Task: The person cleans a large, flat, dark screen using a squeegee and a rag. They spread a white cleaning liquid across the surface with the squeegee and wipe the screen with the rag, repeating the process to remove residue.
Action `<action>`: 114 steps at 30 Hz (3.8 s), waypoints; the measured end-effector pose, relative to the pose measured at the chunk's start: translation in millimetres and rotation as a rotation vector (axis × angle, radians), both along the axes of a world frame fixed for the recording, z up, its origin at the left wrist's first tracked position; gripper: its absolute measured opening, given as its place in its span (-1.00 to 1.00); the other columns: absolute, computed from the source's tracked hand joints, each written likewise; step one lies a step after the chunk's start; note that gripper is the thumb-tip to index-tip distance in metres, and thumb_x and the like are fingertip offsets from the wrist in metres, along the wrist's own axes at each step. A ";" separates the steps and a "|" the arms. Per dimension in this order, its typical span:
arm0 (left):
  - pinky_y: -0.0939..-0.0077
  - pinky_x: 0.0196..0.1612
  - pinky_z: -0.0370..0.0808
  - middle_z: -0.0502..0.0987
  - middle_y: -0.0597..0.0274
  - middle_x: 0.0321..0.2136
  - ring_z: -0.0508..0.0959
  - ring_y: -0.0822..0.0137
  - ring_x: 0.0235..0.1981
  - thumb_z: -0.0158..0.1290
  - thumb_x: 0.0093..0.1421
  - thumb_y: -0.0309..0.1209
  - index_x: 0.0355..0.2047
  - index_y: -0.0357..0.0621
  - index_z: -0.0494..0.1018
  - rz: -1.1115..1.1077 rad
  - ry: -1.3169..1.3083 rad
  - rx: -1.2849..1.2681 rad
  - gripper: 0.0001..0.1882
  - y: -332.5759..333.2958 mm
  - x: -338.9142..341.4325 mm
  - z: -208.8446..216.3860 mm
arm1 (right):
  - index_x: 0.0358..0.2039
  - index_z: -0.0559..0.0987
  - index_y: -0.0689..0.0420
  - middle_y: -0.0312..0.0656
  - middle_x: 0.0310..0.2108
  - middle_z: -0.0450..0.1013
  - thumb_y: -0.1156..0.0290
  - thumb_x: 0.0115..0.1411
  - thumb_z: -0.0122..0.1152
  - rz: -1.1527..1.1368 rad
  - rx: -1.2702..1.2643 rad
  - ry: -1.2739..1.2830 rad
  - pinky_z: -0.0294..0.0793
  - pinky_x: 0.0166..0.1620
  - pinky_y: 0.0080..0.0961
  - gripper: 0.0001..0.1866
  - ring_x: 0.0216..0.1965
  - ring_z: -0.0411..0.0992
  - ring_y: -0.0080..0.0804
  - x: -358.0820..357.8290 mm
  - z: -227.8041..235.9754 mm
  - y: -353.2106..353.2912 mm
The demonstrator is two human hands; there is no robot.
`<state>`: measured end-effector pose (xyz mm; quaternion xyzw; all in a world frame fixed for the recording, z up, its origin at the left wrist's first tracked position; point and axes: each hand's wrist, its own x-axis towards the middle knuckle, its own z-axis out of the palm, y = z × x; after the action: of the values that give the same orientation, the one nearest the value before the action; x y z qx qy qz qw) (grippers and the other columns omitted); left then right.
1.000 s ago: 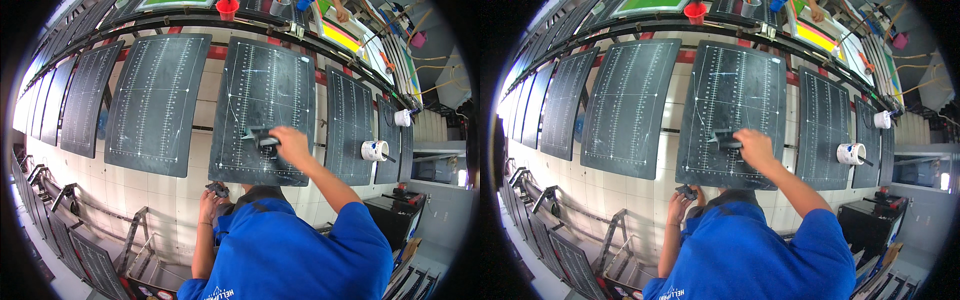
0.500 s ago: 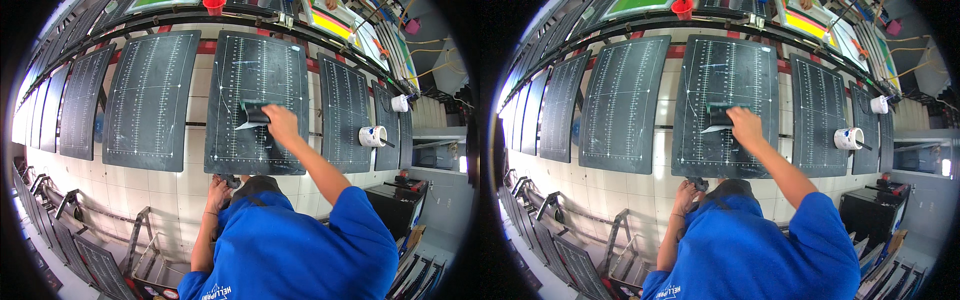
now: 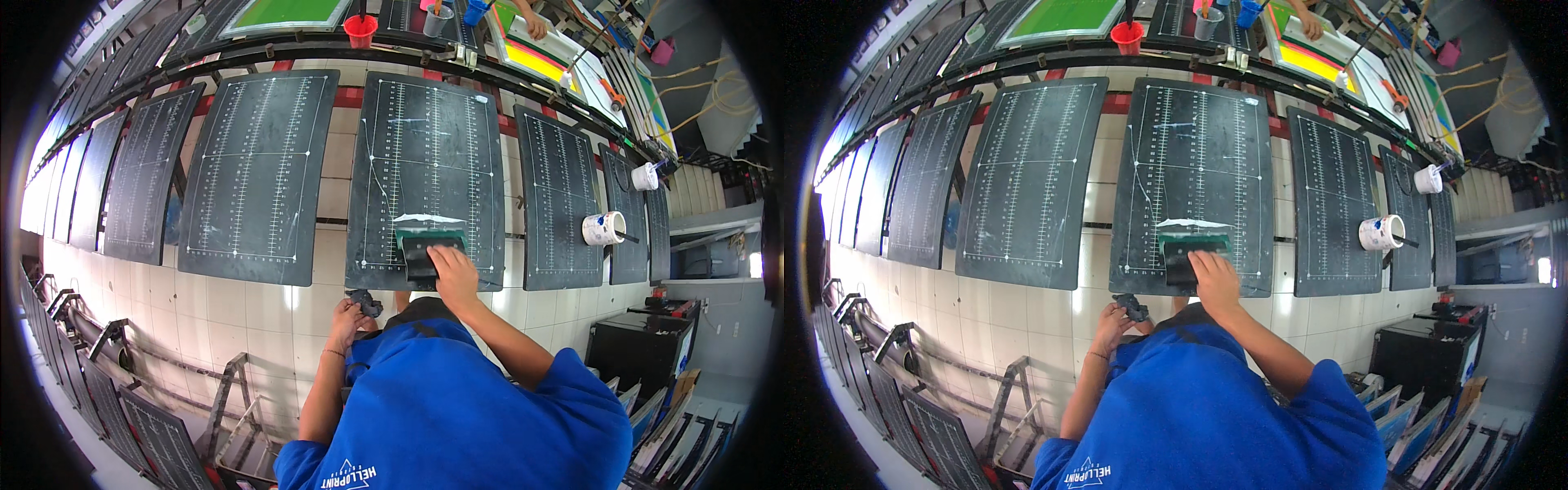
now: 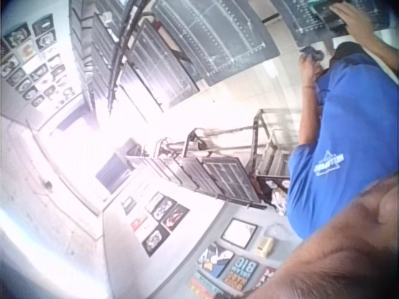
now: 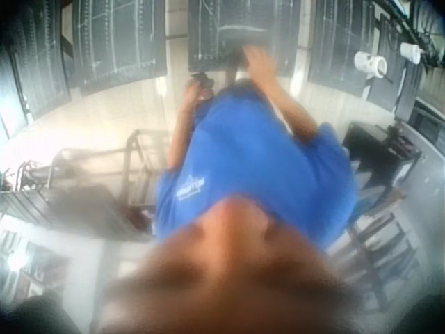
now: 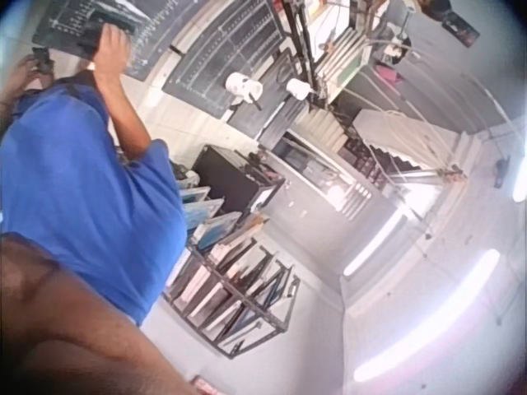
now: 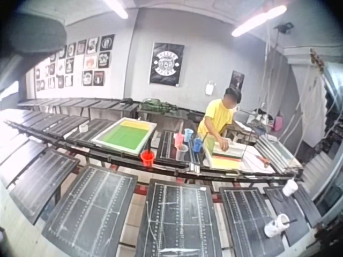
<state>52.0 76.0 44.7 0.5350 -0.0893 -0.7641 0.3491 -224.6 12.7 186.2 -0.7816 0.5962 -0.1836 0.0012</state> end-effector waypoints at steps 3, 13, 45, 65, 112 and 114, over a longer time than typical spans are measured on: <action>0.37 -0.18 0.63 0.55 0.08 -0.21 0.63 0.24 -0.24 -0.08 0.36 -0.48 -0.09 -0.22 0.33 0.025 -0.009 0.018 -0.85 7.3 4.4 7.1 | 0.00 0.55 0.13 -0.24 -0.07 0.48 0.61 -0.08 0.18 -0.043 0.009 -0.028 0.42 0.05 -0.22 -0.47 -0.01 0.43 -0.17 -9.2 1.1 -57.4; 0.24 -0.06 0.63 0.51 -0.01 -0.11 0.63 0.12 -0.15 -0.08 0.37 -0.49 -0.03 -0.24 0.30 0.076 -0.007 -0.003 -0.81 12.8 -6.5 14.0 | -0.11 0.68 -0.08 -0.21 -0.14 0.57 0.51 0.04 0.18 -0.165 0.263 0.177 0.55 -0.06 -0.19 -0.62 -0.08 0.55 -0.16 -61.5 57.8 -279.3; 0.27 -0.09 0.63 0.48 0.01 -0.15 0.61 0.12 -0.18 -0.04 0.34 -0.46 0.02 -0.30 0.30 0.028 -0.017 -0.062 -0.72 0.0 -63.6 15.9 | -0.27 0.58 0.35 -0.07 -0.33 0.58 0.54 -0.05 0.27 -0.317 1.454 -1.180 0.63 -0.20 -0.28 -0.72 -0.36 0.60 -0.26 -147.4 -5.4 -196.5; 0.23 -0.05 0.62 0.54 0.12 -0.14 0.61 0.12 -0.18 -0.10 0.35 -0.54 -0.09 -0.18 0.36 0.356 -0.109 0.062 -0.85 41.4 -98.9 24.1 | -0.43 0.59 0.20 -0.07 -0.39 0.55 0.46 -0.20 0.32 -0.986 0.759 -0.924 0.50 -0.32 -0.21 -0.76 -0.47 0.49 -0.14 -546.5 -5.7 -272.1; 0.25 -0.09 0.65 0.54 0.06 -0.20 0.65 0.05 -0.22 -0.09 0.34 -0.52 -0.19 -0.18 0.32 0.244 -0.017 0.088 -0.94 46.8 32.8 -6.3 | -0.03 0.56 0.21 -0.10 -0.08 0.51 0.65 -0.05 0.13 -0.019 -0.058 -0.055 0.46 0.00 -0.23 -0.52 -0.02 0.47 -0.13 -27.1 -9.3 -110.8; 0.25 -0.07 0.64 0.54 0.07 -0.17 0.64 0.08 -0.19 -0.11 0.35 -0.52 -0.15 -0.19 0.33 0.260 -0.028 0.085 -0.90 45.8 32.1 0.0 | -0.08 0.62 0.10 -0.17 -0.16 0.55 0.61 0.01 0.13 -0.032 -0.045 -0.027 0.52 -0.10 -0.21 -0.59 -0.12 0.52 -0.14 -43.0 -2.6 -180.0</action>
<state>84.1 121.8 44.7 0.5669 0.0083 -0.7081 0.4209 -267.6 -167.3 183.6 -0.7691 0.6044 -0.2074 -0.0111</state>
